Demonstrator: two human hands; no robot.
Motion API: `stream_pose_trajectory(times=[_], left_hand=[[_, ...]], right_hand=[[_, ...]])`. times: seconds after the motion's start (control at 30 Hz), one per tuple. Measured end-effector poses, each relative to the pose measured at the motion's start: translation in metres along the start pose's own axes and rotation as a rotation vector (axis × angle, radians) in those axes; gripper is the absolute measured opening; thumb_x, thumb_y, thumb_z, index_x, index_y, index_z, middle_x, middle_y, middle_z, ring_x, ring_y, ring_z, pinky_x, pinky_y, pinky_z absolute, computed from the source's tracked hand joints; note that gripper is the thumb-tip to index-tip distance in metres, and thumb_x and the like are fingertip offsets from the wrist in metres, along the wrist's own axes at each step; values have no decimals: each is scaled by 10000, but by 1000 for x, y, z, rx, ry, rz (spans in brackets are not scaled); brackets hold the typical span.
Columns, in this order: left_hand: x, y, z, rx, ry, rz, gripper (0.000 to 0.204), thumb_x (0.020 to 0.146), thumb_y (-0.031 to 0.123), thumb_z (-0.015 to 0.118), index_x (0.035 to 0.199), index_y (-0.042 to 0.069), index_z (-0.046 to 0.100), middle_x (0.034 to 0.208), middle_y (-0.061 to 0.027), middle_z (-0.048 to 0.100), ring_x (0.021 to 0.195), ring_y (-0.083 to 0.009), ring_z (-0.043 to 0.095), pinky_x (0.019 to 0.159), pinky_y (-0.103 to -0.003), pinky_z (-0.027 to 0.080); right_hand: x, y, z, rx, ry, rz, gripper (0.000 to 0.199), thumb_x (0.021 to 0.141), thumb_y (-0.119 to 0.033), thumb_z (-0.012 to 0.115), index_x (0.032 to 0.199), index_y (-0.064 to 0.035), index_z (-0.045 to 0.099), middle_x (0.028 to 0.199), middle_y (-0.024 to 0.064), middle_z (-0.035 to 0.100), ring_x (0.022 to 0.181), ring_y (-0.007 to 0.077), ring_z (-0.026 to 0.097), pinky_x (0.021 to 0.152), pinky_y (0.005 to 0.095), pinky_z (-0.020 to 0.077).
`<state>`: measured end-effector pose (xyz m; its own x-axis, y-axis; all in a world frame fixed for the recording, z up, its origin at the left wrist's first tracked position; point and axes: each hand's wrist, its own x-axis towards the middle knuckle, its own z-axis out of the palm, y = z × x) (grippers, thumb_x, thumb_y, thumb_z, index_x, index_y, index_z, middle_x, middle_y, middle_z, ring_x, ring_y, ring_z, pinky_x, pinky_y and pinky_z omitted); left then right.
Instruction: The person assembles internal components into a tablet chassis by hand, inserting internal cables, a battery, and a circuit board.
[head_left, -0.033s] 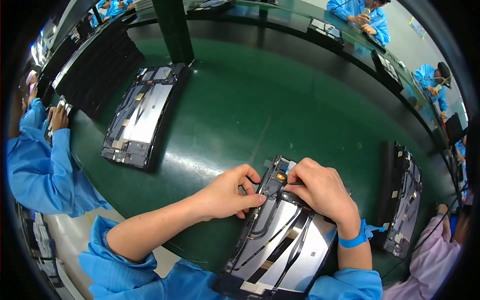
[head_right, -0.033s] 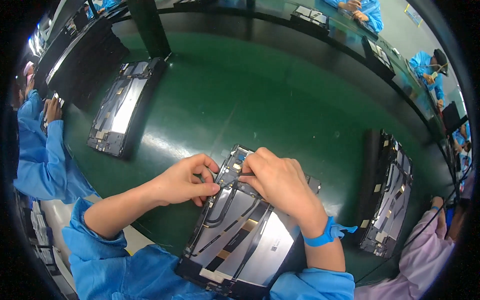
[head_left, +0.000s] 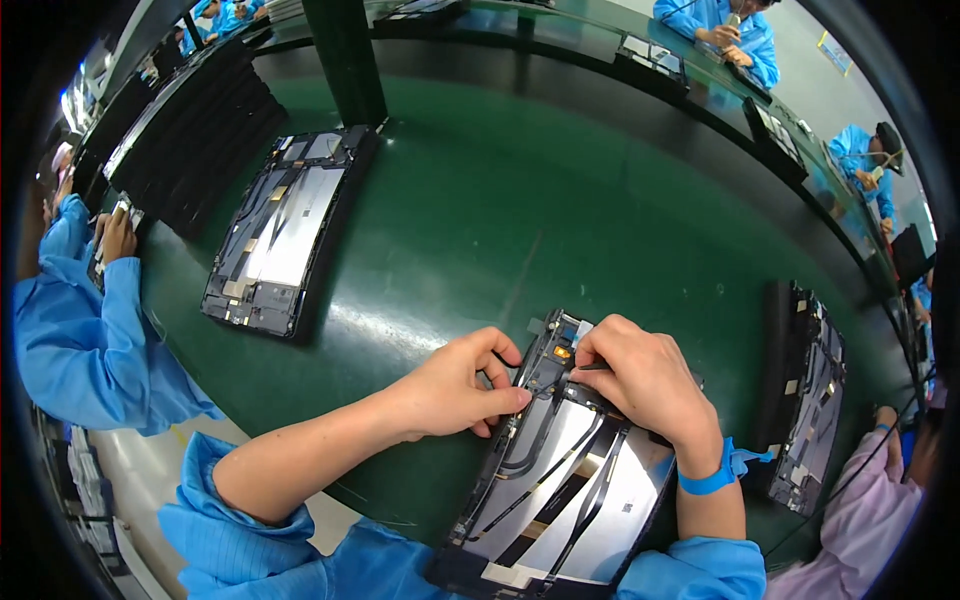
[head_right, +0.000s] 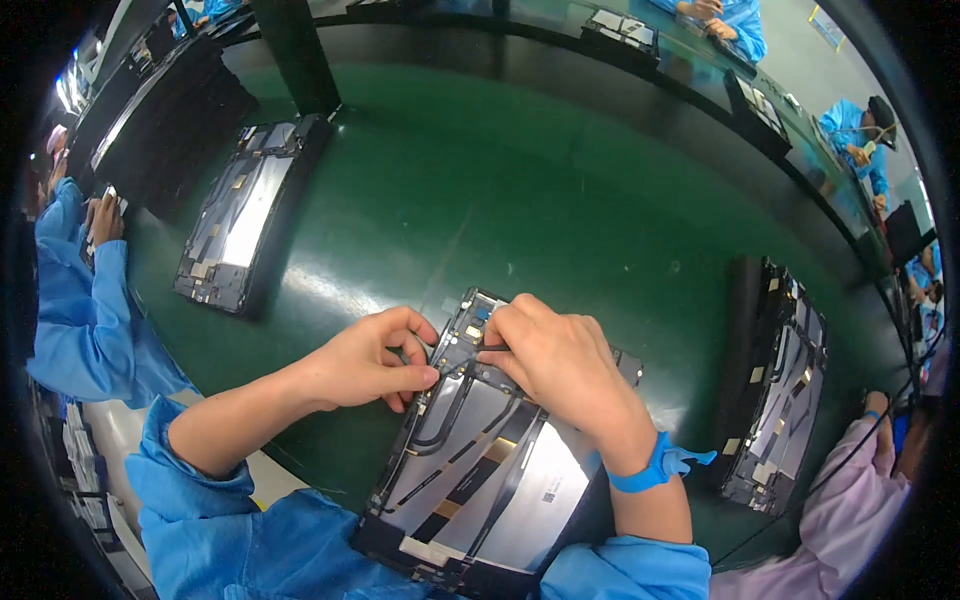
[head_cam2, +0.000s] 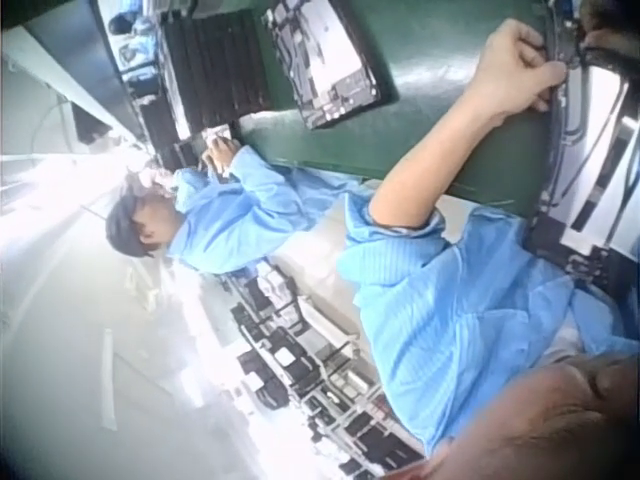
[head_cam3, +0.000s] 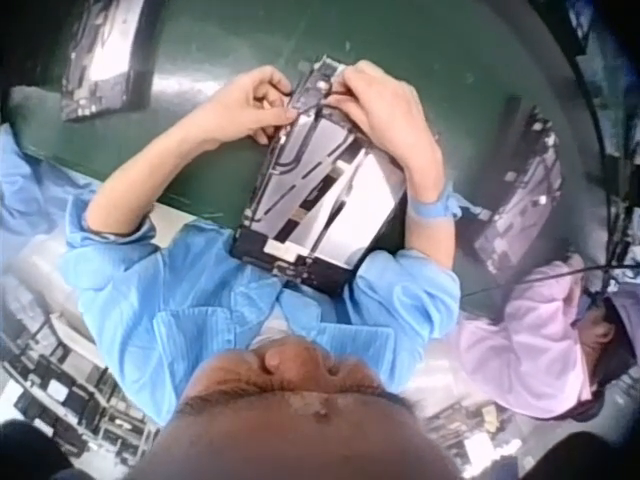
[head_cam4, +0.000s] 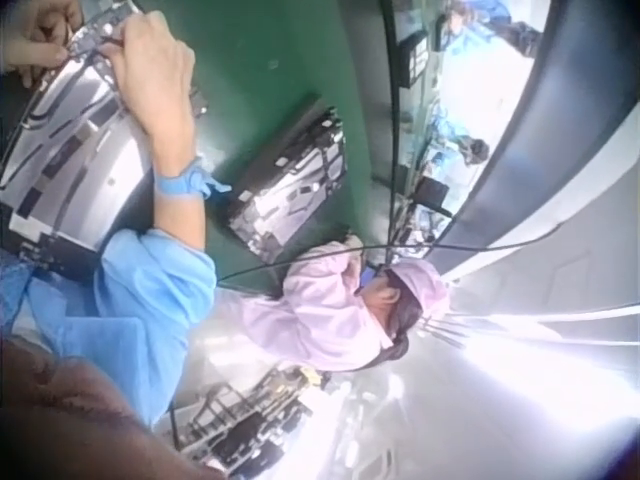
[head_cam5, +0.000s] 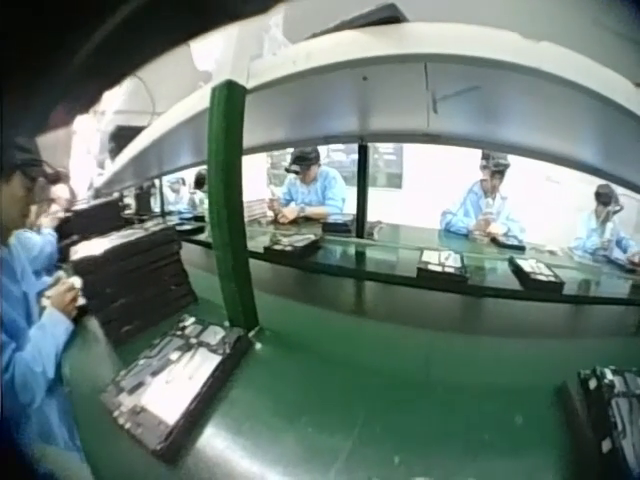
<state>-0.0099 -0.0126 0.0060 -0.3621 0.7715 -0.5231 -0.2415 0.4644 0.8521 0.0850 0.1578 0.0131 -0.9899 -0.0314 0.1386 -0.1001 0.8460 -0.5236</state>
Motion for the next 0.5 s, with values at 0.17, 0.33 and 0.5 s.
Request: stream_pose_trajectory(times=[0.17,0.33,0.5], left_hand=[[2,5,-3,25,-39,0,341,716,75,589,963,-19,373,728,-51,478,603,-116,534,480,-215,466],[4,9,-6,66,-63,-23,344,696,48,600,949,-29,379,722,-53,479,615,-117,536,483,-205,468],[5,8,-5,10,-46,-49,322,686,30,600,923,-18,387,715,-50,477,622,-114,532,473,-210,474]], right_hand=[[0,4,1,0,46,-59,164,612,-119,637,671,-54,498,637,59,488,552,214,510,474,294,396],[0,9,4,23,87,-128,161,593,-109,652,674,-52,526,611,54,501,523,193,519,451,272,395],[0,10,5,63,104,-127,154,590,-111,657,662,-50,535,605,54,505,516,191,521,446,266,394]])
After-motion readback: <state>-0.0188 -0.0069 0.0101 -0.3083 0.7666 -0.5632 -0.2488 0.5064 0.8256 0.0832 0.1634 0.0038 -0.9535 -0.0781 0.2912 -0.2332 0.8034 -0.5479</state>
